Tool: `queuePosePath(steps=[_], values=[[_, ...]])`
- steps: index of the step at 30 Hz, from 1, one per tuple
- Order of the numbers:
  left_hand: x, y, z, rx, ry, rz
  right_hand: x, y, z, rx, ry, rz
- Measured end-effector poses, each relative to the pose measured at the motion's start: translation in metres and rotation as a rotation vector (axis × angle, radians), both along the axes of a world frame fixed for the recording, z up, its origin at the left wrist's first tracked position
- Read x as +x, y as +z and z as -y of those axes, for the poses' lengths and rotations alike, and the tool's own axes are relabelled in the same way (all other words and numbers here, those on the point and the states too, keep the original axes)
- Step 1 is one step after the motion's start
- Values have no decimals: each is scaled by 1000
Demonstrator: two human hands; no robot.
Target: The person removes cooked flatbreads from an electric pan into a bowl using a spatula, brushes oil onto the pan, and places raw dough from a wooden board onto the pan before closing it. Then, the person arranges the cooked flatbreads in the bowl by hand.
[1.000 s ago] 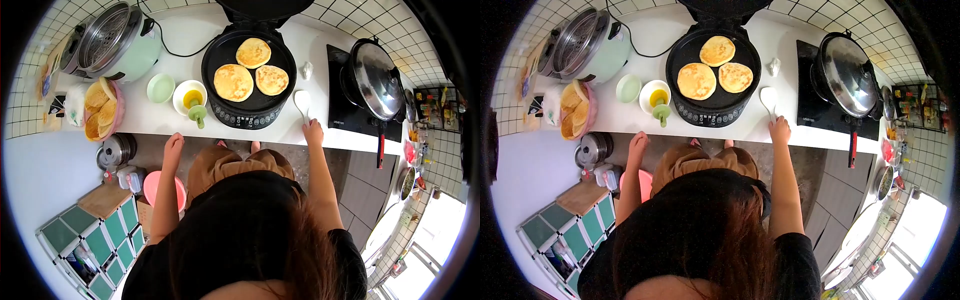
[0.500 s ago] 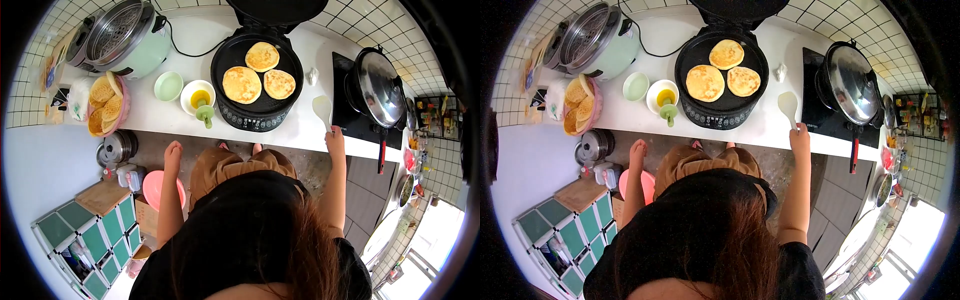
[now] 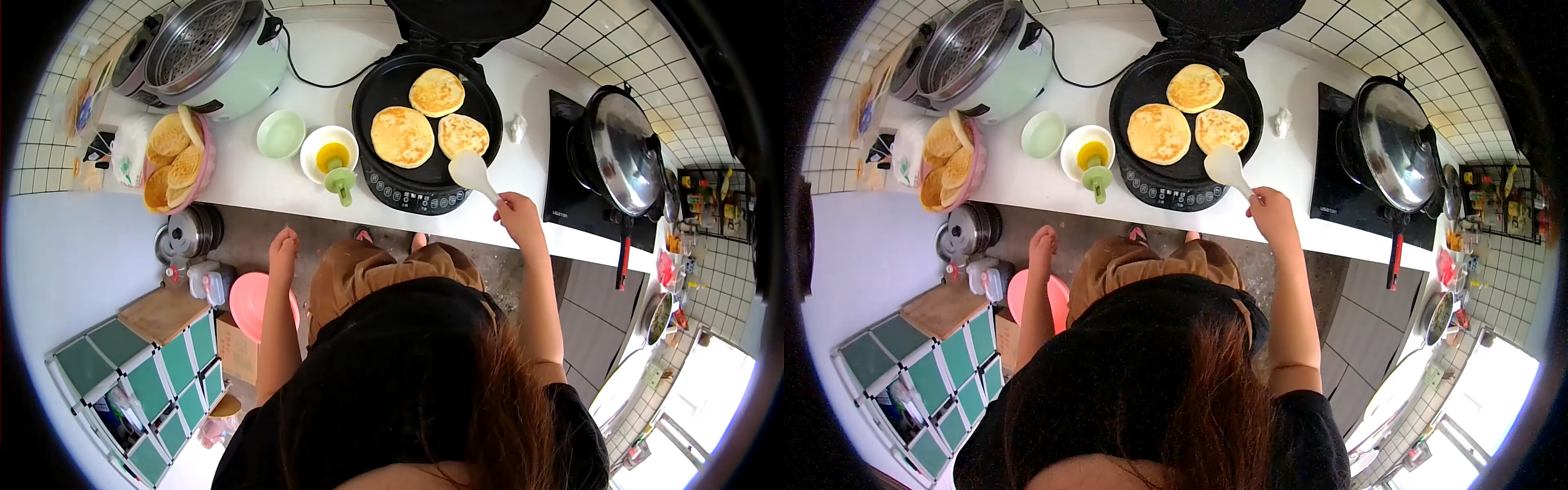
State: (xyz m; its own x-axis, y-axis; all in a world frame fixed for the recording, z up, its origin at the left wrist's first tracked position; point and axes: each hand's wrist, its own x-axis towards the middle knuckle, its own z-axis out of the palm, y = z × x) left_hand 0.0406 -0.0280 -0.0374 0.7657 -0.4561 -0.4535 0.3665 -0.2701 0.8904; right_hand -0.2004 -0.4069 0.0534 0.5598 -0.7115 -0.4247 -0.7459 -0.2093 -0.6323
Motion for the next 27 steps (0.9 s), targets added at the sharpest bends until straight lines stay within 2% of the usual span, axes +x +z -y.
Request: queuePosePath(steps=[7, 11, 15, 20, 27], values=[[-4, 6, -6, -9, 10, 2, 42, -29, 0, -30, 100, -79], [-9, 7, -14, -38, 44, 11, 65, -44, -5, 93, 63, -57], [-15, 9, -19, -22, 77, 15, 84, -67, -13, 227, -6, 154], [-16, 4, -26, -35, 117, -41, 117, -76, -20, 538, -155, 272], [-13, 1, -35, -59, 123, -87, 145, -82, -19, 610, -237, 362]])
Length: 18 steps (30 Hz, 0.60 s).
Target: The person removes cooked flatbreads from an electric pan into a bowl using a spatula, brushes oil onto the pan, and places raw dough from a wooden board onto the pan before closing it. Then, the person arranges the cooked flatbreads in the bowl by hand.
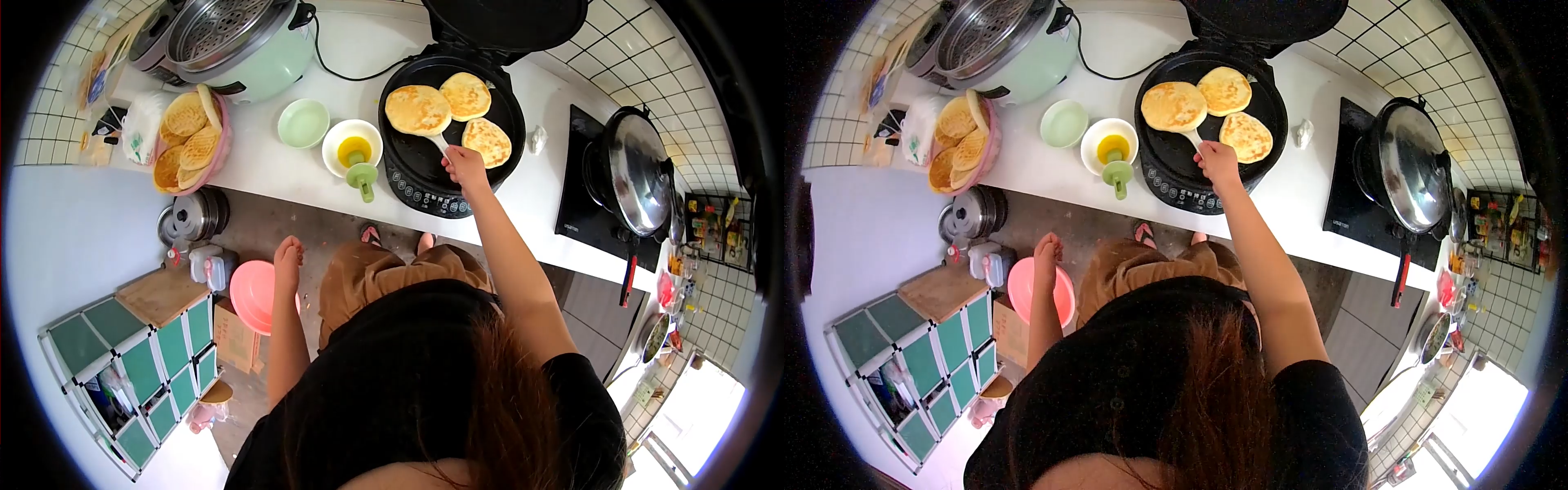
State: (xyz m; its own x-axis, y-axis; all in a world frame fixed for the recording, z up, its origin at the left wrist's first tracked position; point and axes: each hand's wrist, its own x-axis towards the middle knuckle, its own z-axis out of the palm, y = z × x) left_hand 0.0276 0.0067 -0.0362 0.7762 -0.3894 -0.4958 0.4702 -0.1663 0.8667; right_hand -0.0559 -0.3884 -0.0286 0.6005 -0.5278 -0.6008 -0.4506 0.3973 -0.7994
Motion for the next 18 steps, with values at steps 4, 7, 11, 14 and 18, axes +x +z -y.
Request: queuePosePath(steps=[4, 7, 11, 14, 18], values=[[-2, 4, -3, 16, 29, 5, -9, 9, -5, -122, -107, 53], [-3, 1, -9, 26, 42, 7, -25, 28, 0, -660, 8, 3], [0, -1, -11, 33, 53, 19, -41, 61, 0, -1436, 95, 13], [2, 0, -8, 47, 50, 42, -47, 63, -9, -1469, 303, -216], [5, 1, -5, 63, 48, 57, -59, 59, 0, -1433, 256, -165]])
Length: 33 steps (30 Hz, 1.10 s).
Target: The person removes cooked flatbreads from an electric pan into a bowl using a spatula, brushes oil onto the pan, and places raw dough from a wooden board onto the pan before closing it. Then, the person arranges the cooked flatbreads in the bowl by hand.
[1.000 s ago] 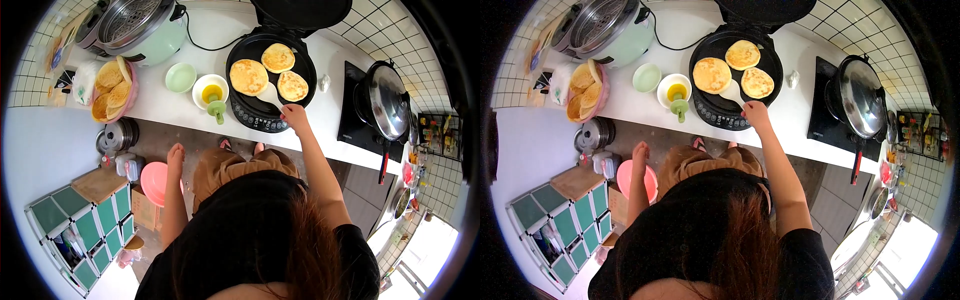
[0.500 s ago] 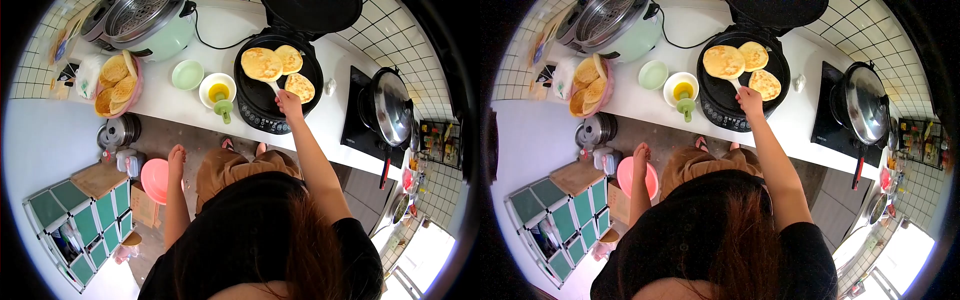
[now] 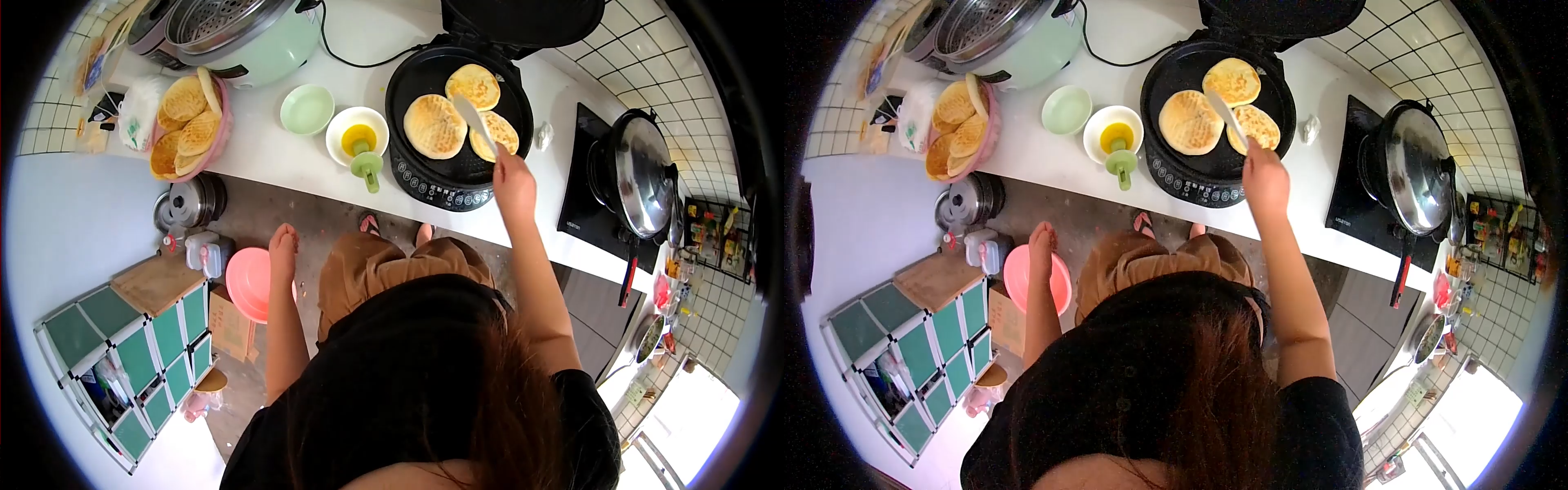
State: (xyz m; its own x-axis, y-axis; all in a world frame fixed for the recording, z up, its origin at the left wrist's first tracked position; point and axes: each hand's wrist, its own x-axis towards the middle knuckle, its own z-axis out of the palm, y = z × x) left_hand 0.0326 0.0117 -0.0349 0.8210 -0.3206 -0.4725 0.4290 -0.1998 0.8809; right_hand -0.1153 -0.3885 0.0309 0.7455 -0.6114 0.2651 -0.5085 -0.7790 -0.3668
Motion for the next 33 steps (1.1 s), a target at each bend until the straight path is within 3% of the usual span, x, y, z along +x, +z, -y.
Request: queuePosePath(steps=[3, 7, 10, 13, 16, 22, 33], values=[[1, 0, 0, -18, 30, -36, -10, 11, 32, 51, -78, 18], [1, -6, -6, -33, 15, -39, -21, 20, 102, -73, -230, -302], [-1, -5, -5, -27, 20, -30, -29, 2, 159, -132, -103, -382], [-3, -4, -5, -26, 10, -13, -27, -6, 196, 82, -11, -473], [-8, 3, -5, -7, 9, -12, -28, 0, 215, 458, 101, -563], [-20, 9, 3, 15, 56, -31, -32, -13, 185, 1029, -30, -589], [-20, 7, 8, 13, 51, -25, -52, -34, 118, 1376, -104, -319]])
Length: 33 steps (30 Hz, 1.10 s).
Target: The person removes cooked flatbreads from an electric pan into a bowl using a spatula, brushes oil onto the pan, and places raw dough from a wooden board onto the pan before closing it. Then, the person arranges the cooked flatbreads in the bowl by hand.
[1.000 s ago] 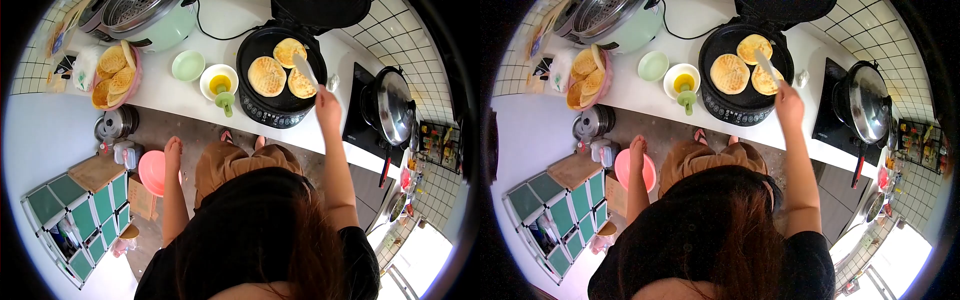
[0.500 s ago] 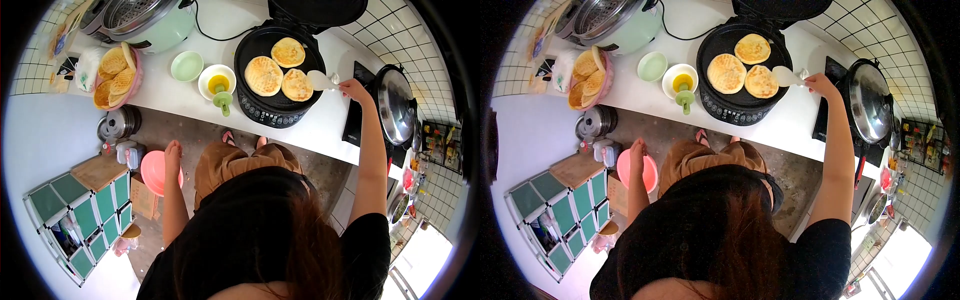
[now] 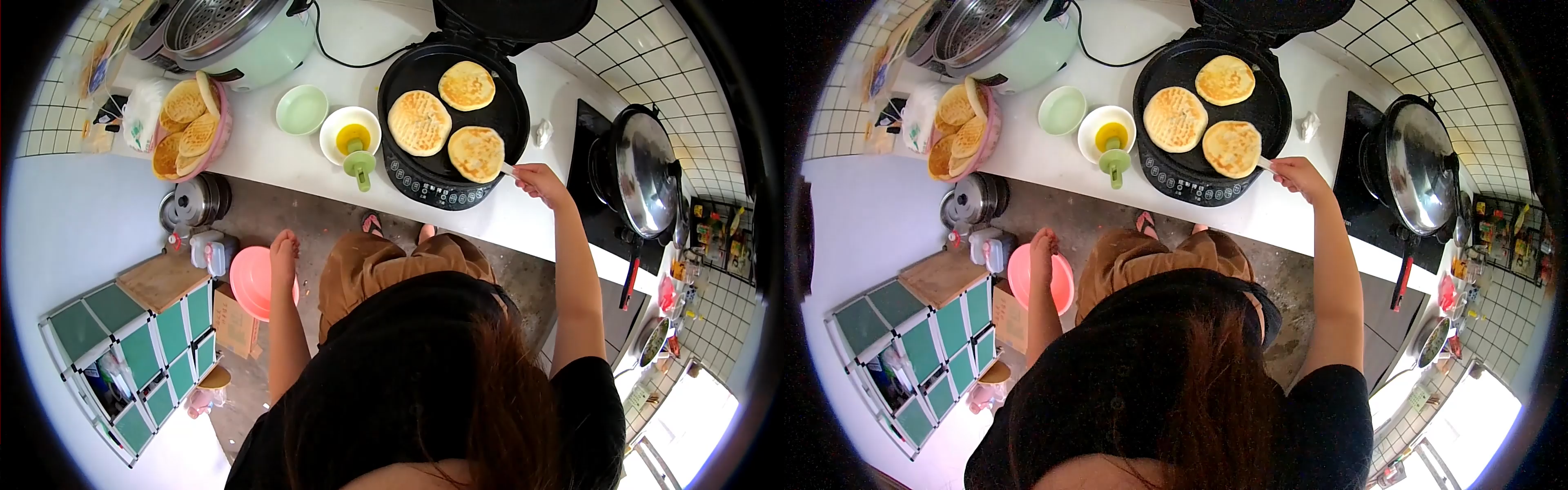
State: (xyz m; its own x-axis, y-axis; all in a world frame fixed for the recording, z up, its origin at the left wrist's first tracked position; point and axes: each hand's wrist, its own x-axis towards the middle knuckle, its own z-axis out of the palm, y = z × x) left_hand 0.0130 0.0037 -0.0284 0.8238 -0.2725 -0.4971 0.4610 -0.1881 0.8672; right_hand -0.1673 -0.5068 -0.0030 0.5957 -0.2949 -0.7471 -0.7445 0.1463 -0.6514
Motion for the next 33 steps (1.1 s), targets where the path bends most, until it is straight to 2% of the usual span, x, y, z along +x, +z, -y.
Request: queuePosePath(steps=[3, 4, 7, 8, 9, 11, 16, 19, 23, 26, 29, 30, 33], values=[[0, -1, -1, -12, 6, -6, -13, 11, -5, -103, -196, 81], [-1, 0, -1, -16, 3, 1, -14, 19, -8, -263, -198, 93], [-1, 0, 1, -29, -7, 11, -15, 24, -26, -904, -119, 355], [0, -1, 2, -34, -8, 7, -14, 29, -34, -1016, -73, 364], [1, -2, 3, -38, -9, 3, -11, 37, -43, -1299, 91, 375], [2, -3, 6, -52, -9, -5, -8, 43, -59, -1344, 172, 307], [5, 2, 10, -48, -25, -5, -15, 40, -60, -1294, 53, 265], [6, 2, 10, -25, -11, -18, -21, 44, -48, -1264, 4, 118], [8, -4, 3, -39, -41, -25, -24, 32, -18, -1363, 84, 44], [8, -6, 1, -56, -63, -22, -13, 34, -2, -1299, 208, -46], [8, -3, 2, -49, -57, -18, -14, 12, 44, -924, 193, -40], [7, -1, 2, -44, -49, -18, -12, 17, 54, -773, 261, -19], [4, -1, 1, -28, -37, -5, -8, 21, 53, -327, 165, -177]])
